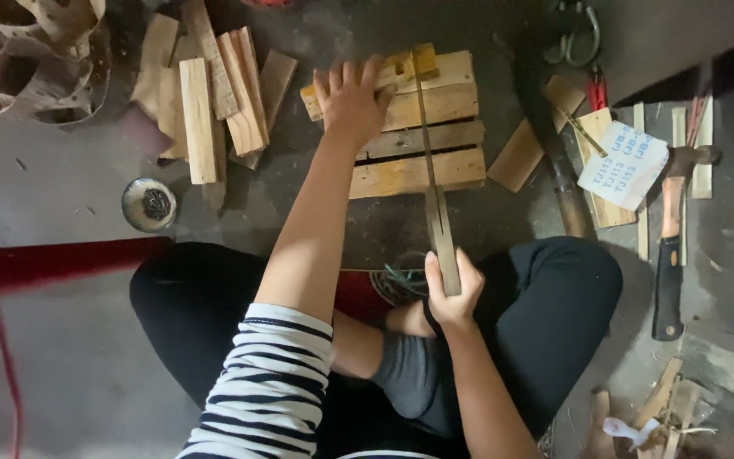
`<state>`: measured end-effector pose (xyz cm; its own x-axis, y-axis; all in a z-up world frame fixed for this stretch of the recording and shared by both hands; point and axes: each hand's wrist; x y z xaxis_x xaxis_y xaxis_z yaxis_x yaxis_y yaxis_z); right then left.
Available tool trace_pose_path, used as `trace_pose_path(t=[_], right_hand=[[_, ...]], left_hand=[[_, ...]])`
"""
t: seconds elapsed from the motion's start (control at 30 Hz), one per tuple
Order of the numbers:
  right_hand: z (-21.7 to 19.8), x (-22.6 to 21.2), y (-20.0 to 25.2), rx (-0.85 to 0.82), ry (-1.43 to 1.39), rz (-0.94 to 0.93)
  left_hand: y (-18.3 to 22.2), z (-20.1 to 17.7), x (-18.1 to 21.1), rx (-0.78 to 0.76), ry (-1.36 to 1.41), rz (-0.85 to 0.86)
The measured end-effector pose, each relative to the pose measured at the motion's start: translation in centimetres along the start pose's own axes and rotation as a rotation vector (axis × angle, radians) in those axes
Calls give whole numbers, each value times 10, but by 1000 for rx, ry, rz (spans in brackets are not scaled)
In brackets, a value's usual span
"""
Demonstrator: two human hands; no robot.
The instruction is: Shaping a wooden rod using a sickle and cutting a small wooden crate with a hand saw while sitting on the floor.
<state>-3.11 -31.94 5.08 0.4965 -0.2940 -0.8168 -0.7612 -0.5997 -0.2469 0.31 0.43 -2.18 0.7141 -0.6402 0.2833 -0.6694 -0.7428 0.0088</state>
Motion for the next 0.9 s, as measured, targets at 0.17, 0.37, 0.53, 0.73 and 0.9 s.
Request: trace_pose_path(t=[0.17, 0.37, 0.53, 0.73, 0.9], right_hand=[[-13, 6, 13, 0, -79, 29], [-12, -1, 5, 103, -150, 82], [-15, 9, 8, 221, -94, 69], [-17, 1, 9, 226, -88, 59], [-11, 6, 16, 284, -36, 15]], left_hand=[[-2, -7, 0, -19, 39, 25], [3, -29, 4, -152, 26, -6], [10, -40, 12, -239, -24, -44], [25, -59, 12, 62, 95, -34], [105, -156, 29, 193, 1282, -81]])
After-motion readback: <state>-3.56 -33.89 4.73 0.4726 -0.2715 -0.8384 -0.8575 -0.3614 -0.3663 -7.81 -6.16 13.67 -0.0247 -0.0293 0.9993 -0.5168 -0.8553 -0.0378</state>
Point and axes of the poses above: each hand's wrist, its own y-axis away from the middle knuckle, its own z-axis out of the palm, x = y × z, and after that the axes turned 6 degrees about y, right-handed
